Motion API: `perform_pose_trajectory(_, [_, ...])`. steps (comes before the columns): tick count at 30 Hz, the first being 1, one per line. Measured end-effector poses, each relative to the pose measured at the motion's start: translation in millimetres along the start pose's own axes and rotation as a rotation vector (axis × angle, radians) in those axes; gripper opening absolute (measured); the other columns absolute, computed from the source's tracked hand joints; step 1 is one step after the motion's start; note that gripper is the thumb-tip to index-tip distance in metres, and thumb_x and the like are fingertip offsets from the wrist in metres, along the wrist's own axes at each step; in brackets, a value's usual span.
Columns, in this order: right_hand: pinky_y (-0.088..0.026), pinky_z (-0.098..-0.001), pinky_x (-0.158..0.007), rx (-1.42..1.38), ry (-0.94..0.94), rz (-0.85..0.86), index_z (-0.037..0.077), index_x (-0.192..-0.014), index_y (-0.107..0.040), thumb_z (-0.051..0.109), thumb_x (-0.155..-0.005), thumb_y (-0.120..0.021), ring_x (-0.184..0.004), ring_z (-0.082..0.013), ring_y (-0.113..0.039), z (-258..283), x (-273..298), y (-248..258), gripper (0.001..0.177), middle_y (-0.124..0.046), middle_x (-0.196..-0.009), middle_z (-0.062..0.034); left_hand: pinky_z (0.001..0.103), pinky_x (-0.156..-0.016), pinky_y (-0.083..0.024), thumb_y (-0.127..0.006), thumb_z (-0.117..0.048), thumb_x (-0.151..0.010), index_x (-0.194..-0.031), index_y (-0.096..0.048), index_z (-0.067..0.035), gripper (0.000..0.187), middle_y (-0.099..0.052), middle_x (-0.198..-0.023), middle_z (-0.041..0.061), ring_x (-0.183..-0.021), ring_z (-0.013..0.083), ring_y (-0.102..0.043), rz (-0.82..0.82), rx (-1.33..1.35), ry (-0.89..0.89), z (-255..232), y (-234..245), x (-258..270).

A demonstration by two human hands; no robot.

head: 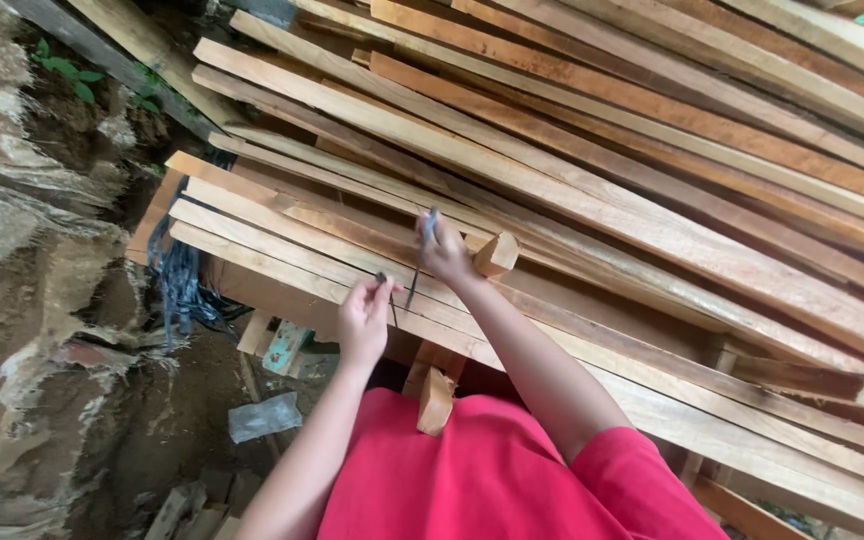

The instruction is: Bundling multiple wooden planks together using plastic cable ties.

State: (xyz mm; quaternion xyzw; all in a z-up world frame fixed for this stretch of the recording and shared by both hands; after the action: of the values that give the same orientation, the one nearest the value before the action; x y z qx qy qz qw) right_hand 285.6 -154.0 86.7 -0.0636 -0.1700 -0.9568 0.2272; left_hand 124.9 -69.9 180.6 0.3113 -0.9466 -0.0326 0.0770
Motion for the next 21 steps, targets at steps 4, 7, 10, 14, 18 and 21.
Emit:
perform_pose_trajectory(4, [-0.055, -0.0420, -0.082, -0.031, 0.109, 0.075, 0.012, -0.082, -0.056, 0.031, -0.111, -0.037, -0.082, -0.0266, -0.071, 65.3, 1.5, 17.7, 0.040, -0.066, -0.073, -0.0078, 0.034, -0.083, -0.057, -0.070, -0.022, -0.100, -0.098, -0.073, -0.011, 0.012, -0.078, -0.095, 0.007, -0.095, 0.0165, -0.073, -0.006, -0.112, 0.048, 27.1, -11.5, -27.2])
perform_pose_trajectory(7, [-0.050, -0.0507, -0.083, -0.035, 0.133, 0.172, 0.010, -0.086, -0.056, 0.024, -0.111, -0.035, -0.082, -0.0348, -0.063, 88.6, 4.8, 21.6, 0.036, -0.058, -0.075, -0.0139, 0.049, -0.088, -0.055, -0.069, -0.008, -0.098, -0.096, -0.067, 0.002, 0.010, -0.068, -0.130, 0.024, -0.118, 0.0436, -0.064, 0.092, -0.050, -0.157, 25.2, -27.1, -43.4])
perform_pose_trajectory(10, [-0.050, -0.0490, -0.088, 0.088, 0.054, 0.254, 0.013, -0.092, -0.068, 0.038, -0.110, -0.038, -0.097, -0.0379, -0.066, 101.3, 5.0, 24.7, 0.043, -0.067, -0.087, -0.0160, 0.048, -0.090, -0.053, -0.067, -0.012, -0.097, -0.094, -0.071, -0.007, 0.007, -0.074, -0.097, 0.016, -0.104, 0.0369, -0.070, 0.232, -0.146, -0.101, 39.2, -34.2, -57.7])
perform_pose_trajectory(14, [-0.049, -0.0497, -0.092, 0.079, 0.026, 0.379, 0.010, -0.097, -0.064, 0.037, -0.109, -0.039, -0.099, -0.0376, -0.066, 119.2, 12.2, 30.0, 0.039, -0.067, -0.092, -0.0163, 0.051, -0.095, -0.050, -0.060, -0.008, -0.096, -0.104, -0.070, -0.006, 0.013, -0.073, -0.101, 0.021, -0.109, 0.0404, -0.068, 0.224, -0.154, -0.097, 58.6, -37.2, -67.7])
perform_pose_trajectory(18, [-0.051, -0.0515, -0.094, 0.037, 0.040, 0.461, 0.010, -0.099, -0.060, 0.033, -0.110, -0.038, -0.104, -0.0391, -0.067, 136.4, 26.0, 34.2, 0.034, -0.068, -0.097, -0.0189, 0.047, -0.101, -0.050, -0.058, -0.005, -0.097, -0.109, -0.073, -0.006, 0.020, -0.076, -0.101, 0.014, -0.110, 0.0294, -0.070, 0.240, 0.041, -0.027, 78.6, -38.5, -70.3])
perform_pose_trajectory(21, [-0.032, -0.0554, -0.117, -0.065, 0.461, 0.389, 0.000, -0.128, -0.054, 0.033, -0.114, -0.030, -0.133, -0.0512, -0.042, 125.2, 17.3, 29.9, 0.043, -0.047, -0.129, -0.0299, 0.032, -0.078, -0.053, -0.068, -0.012, -0.099, -0.090, -0.075, -0.006, 0.013, -0.073, -0.073, 0.008, -0.078, 0.0116, -0.067, 0.091, 0.049, -0.059, 76.5, -39.8, -69.1])
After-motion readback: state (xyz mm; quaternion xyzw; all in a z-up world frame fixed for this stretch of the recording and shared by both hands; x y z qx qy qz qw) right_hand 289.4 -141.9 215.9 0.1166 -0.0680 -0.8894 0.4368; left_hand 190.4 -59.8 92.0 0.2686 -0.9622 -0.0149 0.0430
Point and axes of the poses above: each hand's wrist, its own x-axis away from the middle knuckle, its own y-axis out of the back of the hand, z = x × y, the point moved 2 cm from there along -x, towards the middle knuckle
